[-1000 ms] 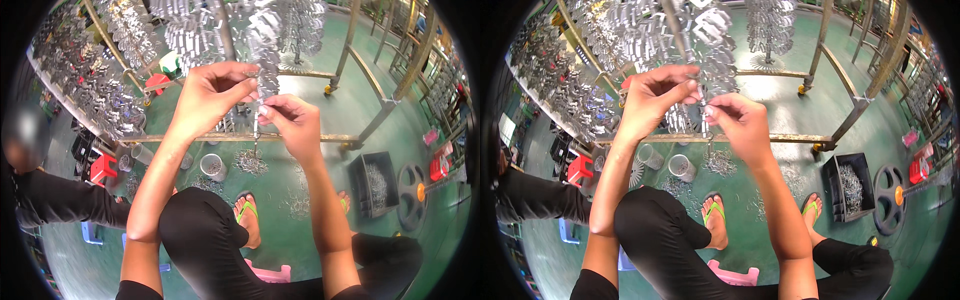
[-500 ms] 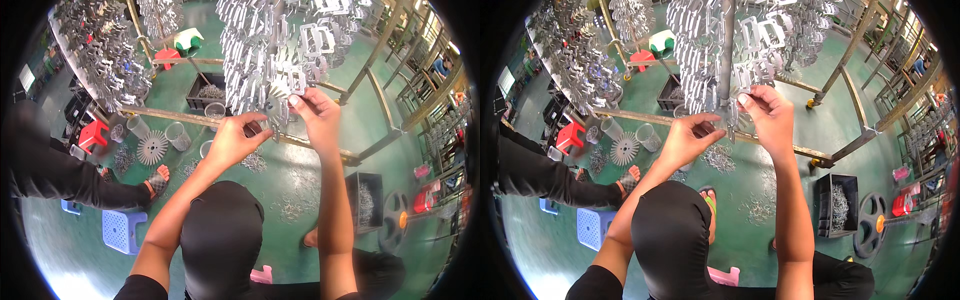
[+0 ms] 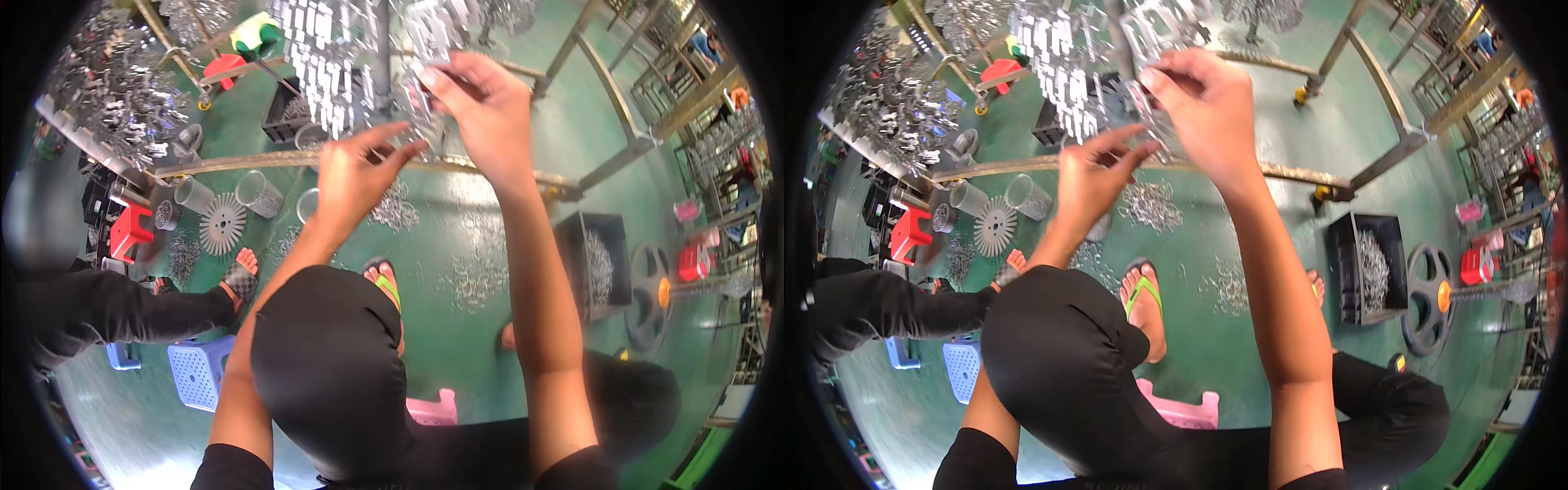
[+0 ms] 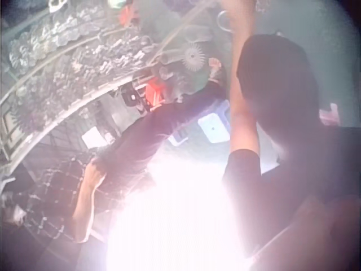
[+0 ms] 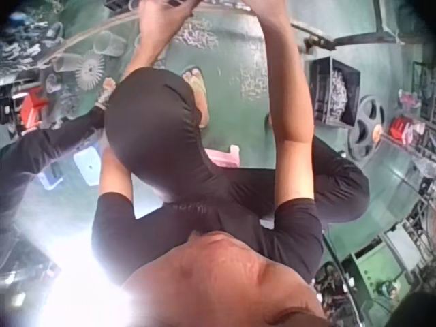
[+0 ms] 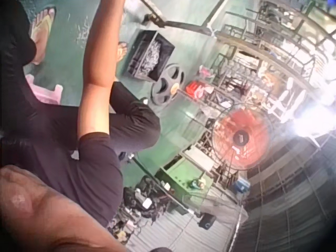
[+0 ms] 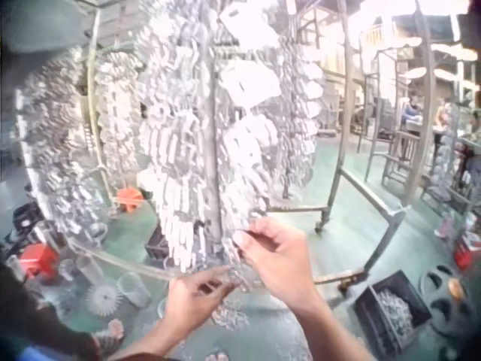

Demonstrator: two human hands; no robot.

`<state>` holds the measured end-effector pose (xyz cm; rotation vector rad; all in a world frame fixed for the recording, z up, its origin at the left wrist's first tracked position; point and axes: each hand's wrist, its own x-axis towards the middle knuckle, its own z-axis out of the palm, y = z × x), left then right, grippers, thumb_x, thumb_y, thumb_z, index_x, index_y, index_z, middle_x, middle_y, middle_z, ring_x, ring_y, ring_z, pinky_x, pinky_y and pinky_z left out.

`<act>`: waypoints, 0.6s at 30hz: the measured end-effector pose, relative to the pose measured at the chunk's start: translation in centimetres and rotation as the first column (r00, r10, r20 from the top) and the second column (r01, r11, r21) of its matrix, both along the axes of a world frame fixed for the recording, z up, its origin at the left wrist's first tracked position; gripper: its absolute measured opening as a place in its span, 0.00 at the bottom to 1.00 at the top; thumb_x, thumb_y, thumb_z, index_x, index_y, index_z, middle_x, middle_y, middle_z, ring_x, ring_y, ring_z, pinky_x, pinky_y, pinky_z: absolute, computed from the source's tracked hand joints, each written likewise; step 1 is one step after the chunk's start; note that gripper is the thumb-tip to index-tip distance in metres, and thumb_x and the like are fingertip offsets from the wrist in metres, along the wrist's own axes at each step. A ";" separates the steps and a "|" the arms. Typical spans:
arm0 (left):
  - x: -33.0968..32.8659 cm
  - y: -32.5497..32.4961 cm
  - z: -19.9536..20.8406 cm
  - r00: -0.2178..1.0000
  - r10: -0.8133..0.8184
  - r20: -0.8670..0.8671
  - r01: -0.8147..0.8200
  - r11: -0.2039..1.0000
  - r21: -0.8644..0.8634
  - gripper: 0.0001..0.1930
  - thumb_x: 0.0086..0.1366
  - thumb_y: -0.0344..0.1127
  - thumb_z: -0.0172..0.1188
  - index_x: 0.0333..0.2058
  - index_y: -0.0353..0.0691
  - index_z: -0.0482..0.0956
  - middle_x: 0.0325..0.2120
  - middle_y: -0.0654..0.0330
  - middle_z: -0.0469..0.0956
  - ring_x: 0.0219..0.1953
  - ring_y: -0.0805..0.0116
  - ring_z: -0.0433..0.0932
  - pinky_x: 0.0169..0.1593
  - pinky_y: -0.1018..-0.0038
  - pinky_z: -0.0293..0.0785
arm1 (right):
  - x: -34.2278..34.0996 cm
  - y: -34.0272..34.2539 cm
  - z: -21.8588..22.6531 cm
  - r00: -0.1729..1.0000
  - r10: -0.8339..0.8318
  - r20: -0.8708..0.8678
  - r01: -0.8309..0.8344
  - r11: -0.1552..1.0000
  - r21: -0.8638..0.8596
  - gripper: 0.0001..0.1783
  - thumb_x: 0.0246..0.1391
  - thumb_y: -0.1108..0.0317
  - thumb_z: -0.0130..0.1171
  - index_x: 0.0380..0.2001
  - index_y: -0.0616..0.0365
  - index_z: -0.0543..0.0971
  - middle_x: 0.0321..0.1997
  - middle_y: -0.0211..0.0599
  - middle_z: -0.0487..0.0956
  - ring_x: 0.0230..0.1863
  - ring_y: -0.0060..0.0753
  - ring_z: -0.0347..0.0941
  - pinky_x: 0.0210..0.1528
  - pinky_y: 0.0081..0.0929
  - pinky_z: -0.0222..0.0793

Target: The person attaches small metal hooks to a large metal rack by hand, picking the hooks from the floor and sliding them onto the spokes of the rack one at a time.

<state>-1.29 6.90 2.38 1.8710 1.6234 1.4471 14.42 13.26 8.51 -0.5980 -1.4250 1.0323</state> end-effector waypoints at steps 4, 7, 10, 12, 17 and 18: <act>0.2 0.2 0.5 0.998 0.008 0.066 -0.007 1.000 -0.012 0.13 0.61 0.34 0.73 0.43 0.36 0.87 0.23 0.61 0.83 0.22 0.81 0.78 0.25 0.81 0.73 | -0.8 0.0 -0.5 0.997 0.026 -0.070 -0.024 0.999 0.025 0.08 0.57 0.75 0.66 0.37 0.70 0.82 0.32 0.36 0.85 0.34 0.21 0.81 0.38 0.21 0.78; 0.5 0.1 1.0 0.998 0.005 0.059 -0.006 1.000 0.009 0.14 0.61 0.34 0.73 0.42 0.34 0.87 0.22 0.61 0.83 0.22 0.81 0.78 0.25 0.82 0.72 | -0.7 -0.2 -0.5 0.998 0.032 -0.050 -0.032 0.999 0.003 0.09 0.59 0.74 0.66 0.41 0.67 0.83 0.36 0.36 0.85 0.36 0.23 0.81 0.40 0.21 0.78; 0.5 0.3 0.7 1.000 0.016 0.027 -0.017 0.999 0.035 0.14 0.62 0.37 0.72 0.43 0.33 0.87 0.21 0.62 0.83 0.22 0.82 0.78 0.26 0.82 0.72 | -0.7 -0.5 -0.5 0.997 0.048 -0.055 -0.049 0.999 -0.015 0.08 0.60 0.77 0.63 0.42 0.67 0.83 0.32 0.36 0.84 0.30 0.22 0.80 0.37 0.21 0.78; 0.3 0.2 0.8 0.999 0.032 -0.009 -0.031 0.999 0.035 0.14 0.64 0.37 0.71 0.44 0.35 0.87 0.21 0.62 0.83 0.23 0.81 0.78 0.25 0.82 0.72 | -0.2 -0.5 -1.5 0.996 -0.084 -0.028 0.087 0.989 0.119 0.09 0.57 0.73 0.66 0.39 0.68 0.83 0.32 0.36 0.85 0.32 0.22 0.81 0.37 0.21 0.77; -1.0 -0.2 1.3 0.993 0.063 -0.099 -0.060 0.998 0.037 0.14 0.65 0.36 0.70 0.46 0.37 0.87 0.24 0.61 0.83 0.26 0.79 0.80 0.27 0.79 0.75 | 3.9 -2.3 -10.1 0.842 -0.477 0.252 0.448 0.879 0.165 0.09 0.55 0.69 0.67 0.32 0.65 0.83 0.28 0.42 0.83 0.30 0.32 0.81 0.35 0.29 0.75; -1.2 -0.4 1.6 0.993 0.073 -0.089 -0.071 0.997 0.024 0.14 0.65 0.36 0.70 0.46 0.37 0.87 0.24 0.60 0.84 0.26 0.79 0.81 0.27 0.79 0.76 | 5.2 -2.3 -14.0 0.750 -0.492 0.442 0.455 0.869 0.195 0.10 0.55 0.67 0.66 0.31 0.65 0.82 0.27 0.46 0.83 0.28 0.39 0.80 0.36 0.32 0.76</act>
